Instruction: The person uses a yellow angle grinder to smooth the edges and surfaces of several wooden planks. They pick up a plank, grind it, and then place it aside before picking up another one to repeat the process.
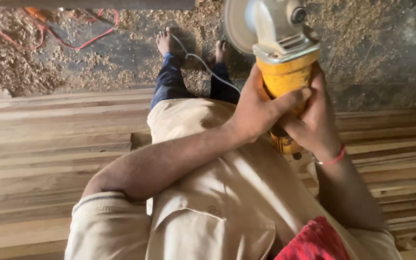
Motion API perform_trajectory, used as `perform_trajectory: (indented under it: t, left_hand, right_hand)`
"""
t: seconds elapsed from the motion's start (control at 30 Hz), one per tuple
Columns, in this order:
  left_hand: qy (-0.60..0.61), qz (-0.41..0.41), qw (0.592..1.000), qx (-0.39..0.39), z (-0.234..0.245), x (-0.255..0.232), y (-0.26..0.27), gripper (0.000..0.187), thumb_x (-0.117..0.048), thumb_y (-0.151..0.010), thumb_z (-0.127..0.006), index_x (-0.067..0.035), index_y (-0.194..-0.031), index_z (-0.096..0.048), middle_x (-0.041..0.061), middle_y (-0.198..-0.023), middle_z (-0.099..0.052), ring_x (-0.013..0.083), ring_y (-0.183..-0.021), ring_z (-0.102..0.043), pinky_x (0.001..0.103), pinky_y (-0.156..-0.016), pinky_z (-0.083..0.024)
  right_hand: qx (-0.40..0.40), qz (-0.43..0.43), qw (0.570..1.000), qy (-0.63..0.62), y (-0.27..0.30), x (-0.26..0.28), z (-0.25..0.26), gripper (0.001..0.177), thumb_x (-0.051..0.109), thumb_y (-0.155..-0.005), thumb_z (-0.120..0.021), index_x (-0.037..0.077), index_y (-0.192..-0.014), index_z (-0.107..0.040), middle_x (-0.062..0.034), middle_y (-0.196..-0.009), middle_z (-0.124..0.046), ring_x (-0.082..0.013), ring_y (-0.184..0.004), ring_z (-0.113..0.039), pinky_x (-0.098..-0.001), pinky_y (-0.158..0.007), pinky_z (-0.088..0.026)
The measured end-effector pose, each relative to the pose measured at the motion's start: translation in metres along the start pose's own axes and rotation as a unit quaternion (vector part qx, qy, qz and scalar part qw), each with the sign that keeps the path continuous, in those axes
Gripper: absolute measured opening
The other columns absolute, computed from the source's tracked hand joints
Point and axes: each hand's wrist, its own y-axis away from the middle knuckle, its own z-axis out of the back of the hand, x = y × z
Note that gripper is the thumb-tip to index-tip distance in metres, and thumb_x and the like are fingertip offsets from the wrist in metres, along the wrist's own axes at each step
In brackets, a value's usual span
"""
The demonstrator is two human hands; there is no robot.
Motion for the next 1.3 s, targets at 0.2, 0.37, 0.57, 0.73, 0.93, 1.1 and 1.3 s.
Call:
perform_trajectory:
  t: [0.2,0.37,0.57,0.73,0.93,1.1,1.3]
  left_hand:
    - [0.034,-0.032,0.999,-0.027,0.032,-0.033,0.026,0.061,-0.009,-0.096,-0.078,-0.001,-0.145,-0.042,0.012,-0.128,-0.062,0.0215,-0.120,-0.066,0.038,-0.108,-0.059]
    - [0.039,-0.022,0.995,-0.087,0.066,-0.067,0.048,0.058,-0.009,-0.095,-0.077,0.000,-0.142,-0.046,0.012,-0.127,-0.065,0.0216,-0.116,-0.067,0.036,-0.103,-0.059]
    - [0.080,-0.053,0.989,-0.113,0.120,-0.116,0.078,0.044,-0.008,-0.100,-0.076,0.005,-0.136,-0.053,0.015,-0.121,-0.067,0.0238,-0.110,-0.067,0.037,-0.101,-0.058]
    - [0.110,-0.077,0.984,-0.116,0.122,-0.125,0.084,0.041,-0.005,-0.099,-0.072,0.001,-0.136,-0.055,0.013,-0.123,-0.067,0.0232,-0.114,-0.068,0.038,-0.103,-0.058]
    - [0.062,-0.051,0.992,-0.093,0.105,-0.096,0.067,0.032,-0.004,-0.102,-0.073,0.005,-0.130,-0.058,0.014,-0.118,-0.068,0.0215,-0.107,-0.068,0.035,-0.097,-0.059]
    - [0.004,-0.031,0.997,-0.073,0.067,-0.063,0.042,0.043,-0.005,-0.099,-0.076,0.001,-0.134,-0.053,0.012,-0.120,-0.068,0.0214,-0.109,-0.069,0.036,-0.098,-0.062]
    - [0.020,-0.013,1.000,-0.007,0.021,-0.021,0.011,0.056,-0.007,-0.097,-0.077,0.001,-0.141,-0.043,0.014,-0.126,-0.064,0.0246,-0.115,-0.069,0.040,-0.103,-0.063]
  right_hand:
    - [0.059,0.060,0.995,0.056,-0.026,0.022,-0.034,0.086,0.004,-0.089,-0.075,-0.002,-0.159,-0.025,-0.0201,-0.148,-0.050,-0.0309,-0.137,-0.056,-0.0406,-0.120,-0.052]
    - [0.121,0.110,0.983,0.087,-0.056,0.047,-0.070,0.089,0.011,-0.091,-0.081,-0.005,-0.158,-0.025,-0.0253,-0.154,-0.047,-0.0361,-0.144,-0.055,-0.0438,-0.123,-0.051]
    - [0.151,0.164,0.970,0.092,-0.087,0.075,-0.130,0.095,0.025,-0.096,-0.088,-0.002,-0.156,-0.020,-0.0249,-0.152,-0.046,-0.0362,-0.143,-0.055,-0.0432,-0.123,-0.050]
    - [0.150,0.174,0.969,0.091,-0.090,0.083,-0.135,0.105,0.027,-0.097,-0.088,-0.004,-0.159,-0.009,-0.0296,-0.158,-0.037,-0.0389,-0.146,-0.050,-0.0422,-0.123,-0.048]
    - [0.128,0.149,0.975,0.108,-0.076,0.066,-0.104,0.101,0.020,-0.095,-0.088,0.000,-0.163,-0.016,-0.0245,-0.155,-0.042,-0.0387,-0.144,-0.050,-0.0417,-0.123,-0.045]
    - [0.109,0.106,0.984,0.096,-0.052,0.043,-0.061,0.098,0.017,-0.093,-0.084,-0.002,-0.162,-0.017,-0.0266,-0.156,-0.042,-0.0383,-0.149,-0.050,-0.0465,-0.127,-0.046]
    - [0.045,0.076,0.991,0.095,-0.017,0.002,-0.014,0.090,0.009,-0.092,-0.080,-0.002,-0.160,-0.023,-0.0209,-0.152,-0.046,-0.0308,-0.141,-0.054,-0.0410,-0.121,-0.051]
